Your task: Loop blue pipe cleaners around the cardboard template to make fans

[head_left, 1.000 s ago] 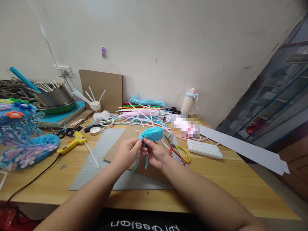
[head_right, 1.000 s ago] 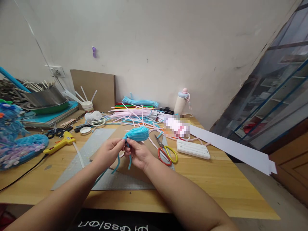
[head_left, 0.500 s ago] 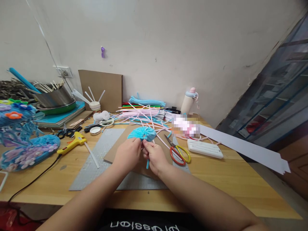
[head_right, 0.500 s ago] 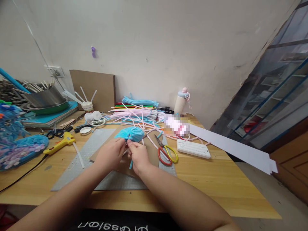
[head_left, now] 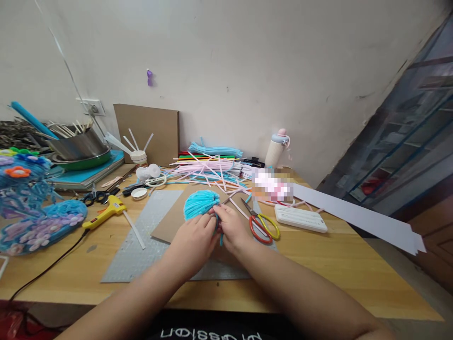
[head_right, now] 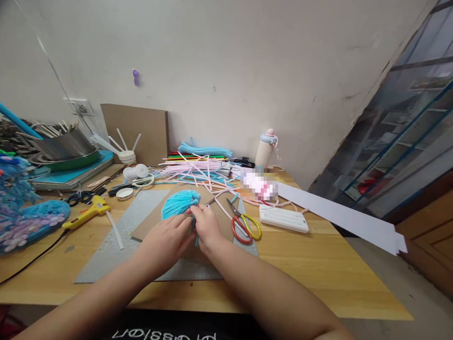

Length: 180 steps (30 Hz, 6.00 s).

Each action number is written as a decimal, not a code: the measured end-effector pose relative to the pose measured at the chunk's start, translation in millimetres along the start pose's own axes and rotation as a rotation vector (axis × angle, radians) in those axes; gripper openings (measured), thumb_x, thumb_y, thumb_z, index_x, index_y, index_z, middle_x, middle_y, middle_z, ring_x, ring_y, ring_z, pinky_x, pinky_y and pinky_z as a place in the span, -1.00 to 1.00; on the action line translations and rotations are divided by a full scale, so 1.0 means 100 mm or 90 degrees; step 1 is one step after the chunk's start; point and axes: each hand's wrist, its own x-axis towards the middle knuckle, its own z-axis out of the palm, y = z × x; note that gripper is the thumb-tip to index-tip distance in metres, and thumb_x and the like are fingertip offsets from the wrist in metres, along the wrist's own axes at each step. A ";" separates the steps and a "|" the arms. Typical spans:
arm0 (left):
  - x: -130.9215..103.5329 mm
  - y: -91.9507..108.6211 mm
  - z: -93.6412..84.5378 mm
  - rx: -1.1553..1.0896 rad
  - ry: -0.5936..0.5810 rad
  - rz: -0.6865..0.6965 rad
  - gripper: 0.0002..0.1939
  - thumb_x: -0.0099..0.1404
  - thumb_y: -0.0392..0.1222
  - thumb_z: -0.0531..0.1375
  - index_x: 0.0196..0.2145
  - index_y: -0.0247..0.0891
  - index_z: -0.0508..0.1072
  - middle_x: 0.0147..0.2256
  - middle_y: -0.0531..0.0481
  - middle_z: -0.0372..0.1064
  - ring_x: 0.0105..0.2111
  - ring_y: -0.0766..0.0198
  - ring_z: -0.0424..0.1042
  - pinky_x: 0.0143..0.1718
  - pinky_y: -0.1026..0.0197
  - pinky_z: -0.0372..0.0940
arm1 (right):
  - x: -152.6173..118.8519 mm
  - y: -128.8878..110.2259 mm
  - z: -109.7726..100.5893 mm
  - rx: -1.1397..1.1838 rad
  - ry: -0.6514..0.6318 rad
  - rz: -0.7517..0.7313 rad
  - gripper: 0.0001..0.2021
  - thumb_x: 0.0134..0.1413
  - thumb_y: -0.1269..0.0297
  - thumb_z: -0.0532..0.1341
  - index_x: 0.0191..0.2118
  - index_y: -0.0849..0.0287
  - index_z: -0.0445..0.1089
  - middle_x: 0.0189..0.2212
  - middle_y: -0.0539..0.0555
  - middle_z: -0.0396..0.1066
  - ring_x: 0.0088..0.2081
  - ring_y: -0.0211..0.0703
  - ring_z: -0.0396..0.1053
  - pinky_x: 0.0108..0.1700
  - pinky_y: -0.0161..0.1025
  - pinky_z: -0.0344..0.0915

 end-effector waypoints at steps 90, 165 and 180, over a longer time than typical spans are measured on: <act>-0.01 -0.40 -0.24 -0.124 0.157 0.139 -0.86 0.18 -0.30 0.09 -0.41 -0.13 0.44 -0.35 0.15 0.46 -0.15 0.30 0.33 0.13 0.04 -0.17 | -0.35 -0.55 0.01 -0.216 -0.246 0.251 -0.76 -0.08 0.29 0.01 -0.67 0.17 0.00 -0.77 -0.17 -0.15 -0.73 -0.45 -0.26 -0.71 -0.41 -0.32; 0.33 -0.66 0.67 -1.103 0.074 -0.459 -0.78 -0.16 -0.22 0.29 -0.57 -0.31 0.30 -0.75 0.16 0.16 -0.79 0.44 0.13 -0.76 0.38 -0.03 | 0.15 -0.10 -0.33 -0.477 -0.202 -0.161 -0.68 -0.08 0.23 0.22 -0.14 0.19 0.36 -0.21 0.09 0.42 -0.19 -0.12 0.35 -0.10 -0.16 0.23; 0.33 -0.61 0.69 -1.157 0.078 -0.509 -0.82 -0.18 -0.31 0.25 -0.54 -0.31 0.33 -0.73 0.15 0.22 -0.76 0.43 0.20 -0.71 0.37 0.08 | 0.10 -0.11 -0.27 -0.715 -0.056 -0.239 -0.83 0.00 0.30 0.12 -0.29 0.12 0.42 -0.35 0.04 0.46 -0.32 -0.13 0.37 -0.27 -0.24 0.24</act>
